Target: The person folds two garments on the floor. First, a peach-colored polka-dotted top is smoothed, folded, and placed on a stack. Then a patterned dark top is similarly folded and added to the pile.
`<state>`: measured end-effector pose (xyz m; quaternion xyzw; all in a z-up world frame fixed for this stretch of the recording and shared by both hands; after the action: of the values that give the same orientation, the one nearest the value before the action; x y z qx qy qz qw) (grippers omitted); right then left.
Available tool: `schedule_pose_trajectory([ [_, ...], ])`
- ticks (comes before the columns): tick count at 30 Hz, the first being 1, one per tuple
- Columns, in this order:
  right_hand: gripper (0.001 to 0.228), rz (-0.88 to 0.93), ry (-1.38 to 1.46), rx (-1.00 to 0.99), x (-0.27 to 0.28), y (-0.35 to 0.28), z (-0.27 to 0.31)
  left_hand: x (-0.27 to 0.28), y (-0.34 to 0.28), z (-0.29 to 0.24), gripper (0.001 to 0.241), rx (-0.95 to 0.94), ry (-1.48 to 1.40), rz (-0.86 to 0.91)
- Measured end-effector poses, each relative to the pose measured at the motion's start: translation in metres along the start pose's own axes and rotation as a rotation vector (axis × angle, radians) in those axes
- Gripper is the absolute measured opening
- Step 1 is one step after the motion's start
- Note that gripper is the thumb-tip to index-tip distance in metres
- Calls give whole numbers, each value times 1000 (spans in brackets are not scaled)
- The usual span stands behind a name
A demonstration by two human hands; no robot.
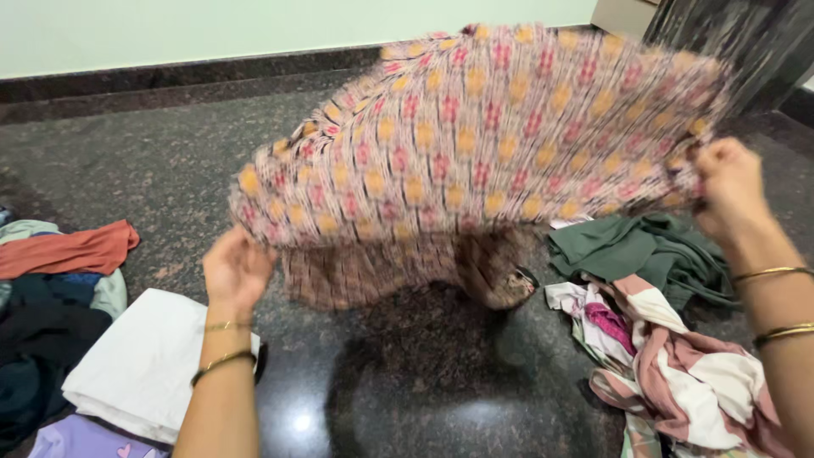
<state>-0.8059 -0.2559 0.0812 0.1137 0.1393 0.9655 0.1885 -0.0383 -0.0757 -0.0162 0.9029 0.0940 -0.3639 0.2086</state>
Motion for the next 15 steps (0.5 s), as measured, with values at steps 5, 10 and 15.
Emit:
schedule_pose_trajectory([
  [5,13,-40,200,-160,11,-43,-124,128,-96,98,17,747,841,64],
  [10,13,47,57,-248,-6,-121,-199,196,-108,138,26,508,1876,121],
  [15,7,64,96,-413,-15,-166,-228,173,-112,189,20,139,1458,-16],
])
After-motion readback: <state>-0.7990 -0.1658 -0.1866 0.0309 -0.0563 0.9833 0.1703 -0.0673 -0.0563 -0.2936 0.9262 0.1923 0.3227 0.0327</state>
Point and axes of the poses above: each hand's wrist, its own y-axis towards the middle knuckle, its own x-axis out of the back of the hand, z = x × y, the point moved 8 cm from there along y, towards the middle knuckle, and after that the axes turned 10 degrees about -x, right-handed, at the moved point
